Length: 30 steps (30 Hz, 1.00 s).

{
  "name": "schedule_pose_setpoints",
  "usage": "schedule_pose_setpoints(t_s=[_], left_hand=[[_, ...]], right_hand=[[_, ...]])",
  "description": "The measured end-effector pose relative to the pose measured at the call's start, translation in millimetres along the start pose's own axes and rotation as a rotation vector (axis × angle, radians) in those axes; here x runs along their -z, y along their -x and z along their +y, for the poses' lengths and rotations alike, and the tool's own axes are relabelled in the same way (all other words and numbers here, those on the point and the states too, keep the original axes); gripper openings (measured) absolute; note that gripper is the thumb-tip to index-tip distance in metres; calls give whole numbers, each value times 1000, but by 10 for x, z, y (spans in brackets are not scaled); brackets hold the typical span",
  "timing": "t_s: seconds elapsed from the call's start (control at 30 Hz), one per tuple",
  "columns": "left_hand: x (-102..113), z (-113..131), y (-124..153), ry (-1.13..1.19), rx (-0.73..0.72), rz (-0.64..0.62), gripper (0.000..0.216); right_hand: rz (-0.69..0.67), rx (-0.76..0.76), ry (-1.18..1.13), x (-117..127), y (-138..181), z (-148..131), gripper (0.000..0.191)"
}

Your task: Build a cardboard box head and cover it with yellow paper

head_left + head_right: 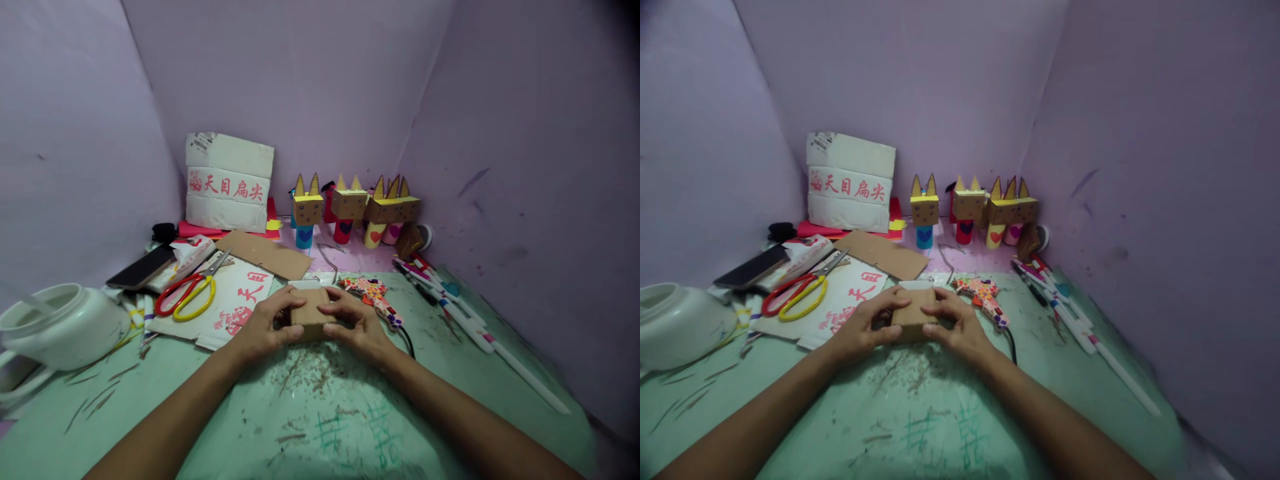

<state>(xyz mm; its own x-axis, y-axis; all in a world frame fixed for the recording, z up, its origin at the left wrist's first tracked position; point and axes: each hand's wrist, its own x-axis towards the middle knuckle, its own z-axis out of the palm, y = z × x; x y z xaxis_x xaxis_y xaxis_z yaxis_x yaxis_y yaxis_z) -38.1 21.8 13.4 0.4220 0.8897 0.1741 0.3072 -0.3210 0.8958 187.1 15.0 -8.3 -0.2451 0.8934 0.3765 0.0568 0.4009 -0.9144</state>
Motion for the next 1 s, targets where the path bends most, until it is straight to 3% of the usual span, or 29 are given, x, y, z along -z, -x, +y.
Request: schedule_pose_setpoints(t_s=[1.0], left_hand=[[-43,33,-10,-195,-138,42,44]], right_hand=[[8,-8,-20,-13,6,0,33]])
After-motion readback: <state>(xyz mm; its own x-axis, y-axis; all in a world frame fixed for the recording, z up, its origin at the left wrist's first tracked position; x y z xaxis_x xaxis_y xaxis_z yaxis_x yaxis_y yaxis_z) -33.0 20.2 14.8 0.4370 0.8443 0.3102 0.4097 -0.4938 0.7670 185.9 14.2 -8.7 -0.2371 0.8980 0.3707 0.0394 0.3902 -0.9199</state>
